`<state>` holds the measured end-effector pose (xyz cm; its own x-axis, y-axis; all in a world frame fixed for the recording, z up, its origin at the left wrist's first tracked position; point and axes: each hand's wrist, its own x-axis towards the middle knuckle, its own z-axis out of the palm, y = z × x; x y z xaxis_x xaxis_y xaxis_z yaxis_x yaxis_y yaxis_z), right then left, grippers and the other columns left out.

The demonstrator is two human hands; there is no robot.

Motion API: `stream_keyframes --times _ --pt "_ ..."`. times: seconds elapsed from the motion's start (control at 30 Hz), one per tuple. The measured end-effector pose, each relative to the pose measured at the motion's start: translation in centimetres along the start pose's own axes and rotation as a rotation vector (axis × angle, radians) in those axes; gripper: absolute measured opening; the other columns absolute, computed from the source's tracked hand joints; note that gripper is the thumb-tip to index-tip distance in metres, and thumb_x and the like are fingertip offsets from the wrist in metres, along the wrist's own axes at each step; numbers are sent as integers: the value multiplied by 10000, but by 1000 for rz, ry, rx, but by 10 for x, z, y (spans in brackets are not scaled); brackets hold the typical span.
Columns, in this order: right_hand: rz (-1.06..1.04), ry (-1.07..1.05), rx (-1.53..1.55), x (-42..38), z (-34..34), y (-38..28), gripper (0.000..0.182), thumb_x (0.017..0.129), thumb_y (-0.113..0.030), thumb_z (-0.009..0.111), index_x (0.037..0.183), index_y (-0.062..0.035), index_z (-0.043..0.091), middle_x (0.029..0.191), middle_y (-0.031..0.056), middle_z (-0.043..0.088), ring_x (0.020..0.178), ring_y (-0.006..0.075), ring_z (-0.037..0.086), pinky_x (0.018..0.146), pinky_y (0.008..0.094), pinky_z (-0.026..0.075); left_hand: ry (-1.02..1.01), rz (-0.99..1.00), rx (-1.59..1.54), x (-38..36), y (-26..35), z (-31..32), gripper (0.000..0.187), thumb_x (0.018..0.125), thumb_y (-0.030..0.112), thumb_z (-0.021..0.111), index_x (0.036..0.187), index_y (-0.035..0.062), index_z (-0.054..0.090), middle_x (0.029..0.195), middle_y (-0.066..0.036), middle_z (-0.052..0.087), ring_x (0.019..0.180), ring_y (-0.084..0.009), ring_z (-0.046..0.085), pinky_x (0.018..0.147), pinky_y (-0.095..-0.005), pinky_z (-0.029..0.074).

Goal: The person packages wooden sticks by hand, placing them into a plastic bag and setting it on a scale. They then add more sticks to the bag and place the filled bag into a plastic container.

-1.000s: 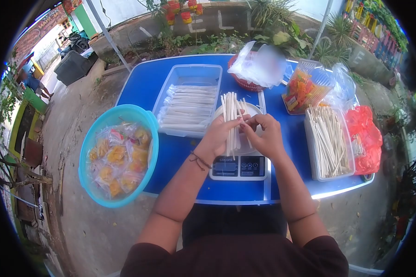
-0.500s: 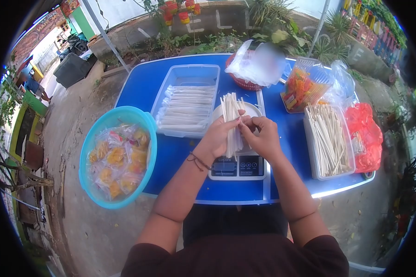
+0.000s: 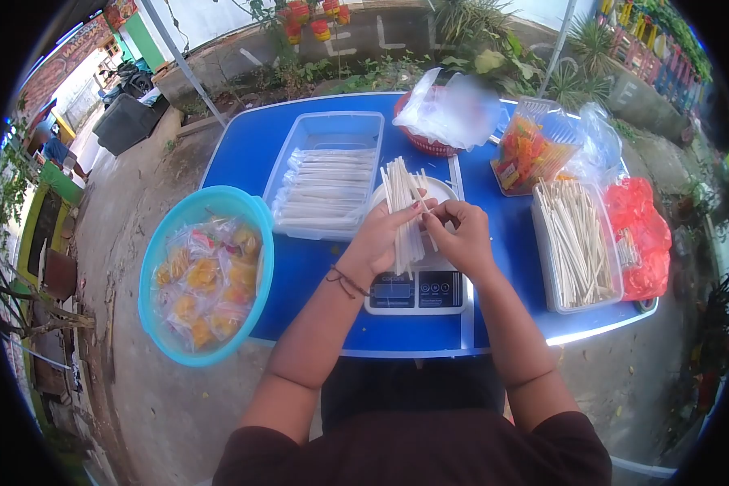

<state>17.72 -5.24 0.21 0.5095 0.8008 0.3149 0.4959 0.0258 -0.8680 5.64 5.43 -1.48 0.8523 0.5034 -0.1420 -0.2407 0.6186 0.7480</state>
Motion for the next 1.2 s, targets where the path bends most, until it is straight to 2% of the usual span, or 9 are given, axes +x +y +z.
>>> stream_keyframes --times 0.27,0.37,0.47,0.57,0.77,0.9,1.07,1.17,1.2 --pt "-36 154 -58 5 -6 8 184 784 -161 692 758 20 684 646 118 653 579 171 605 557 307 452 103 102 -90 -4 13 5 343 1011 88 436 1342 21 374 1287 -209 536 1150 -356 597 923 -447 569" --pt "24 147 -56 5 -6 6 185 780 -172 693 722 3 676 643 102 651 589 201 609 569 335 457 90 111 -116 -4 13 4 361 1000 86 460 1331 4 341 1281 -212 515 1140 -367 591 936 -455 553" --pt "-70 156 -305 4 -4 9 159 769 -183 701 711 -38 670 641 72 637 630 232 598 621 374 442 99 96 -105 -1 10 2 367 1021 109 407 1366 8 335 1309 -220 516 1195 -369 564 957 -443 551" --pt "-187 237 -472 4 -2 7 122 750 -186 717 727 -78 666 646 42 621 669 248 579 665 393 410 102 27 -228 -3 11 3 391 1021 122 387 1390 9 322 1309 -214 517 1210 -362 551 965 -448 545" --pt "-326 61 -267 0 0 1 108 741 -158 726 747 -75 657 660 31 627 673 239 577 662 380 407 -50 12 -70 1 3 -4 400 1019 120 385 1401 12 340 1315 -198 534 1177 -294 576 964 -423 537" --pt "-218 -17 -154 -1 2 -4 171 766 -144 738 743 -1 647 706 83 643 664 223 584 655 350 440 -54 -32 -72 -4 5 6 369 1009 120 437 1363 19 418 1304 -168 547 1159 -245 575 978 -380 497" --pt "-159 8 -91 1 3 6 165 793 -126 716 780 31 667 692 113 658 640 169 603 615 303 450 -26 -16 -49 -2 3 4 333 1010 121 443 1327 20 465 1244 -133 591 1110 -220 599 930 -358 523" --pt "-137 0 -95 1 1 5 161 806 -121 697 779 35 668 718 124 681 631 164 604 619 302 455 -33 -8 -52 0 3 0 306 1012 116 442 1302 27 481 1205 -134 614 1081 -223 626 880 -354 566" --pt "-98 -7 -57 2 0 2 155 799 -119 696 767 30 667 713 128 677 634 195 612 636 326 463 -34 -7 -56 0 3 -1 296 1013 113 441 1294 30 484 1193 -138 620 1072 -228 637 861 -355 584"
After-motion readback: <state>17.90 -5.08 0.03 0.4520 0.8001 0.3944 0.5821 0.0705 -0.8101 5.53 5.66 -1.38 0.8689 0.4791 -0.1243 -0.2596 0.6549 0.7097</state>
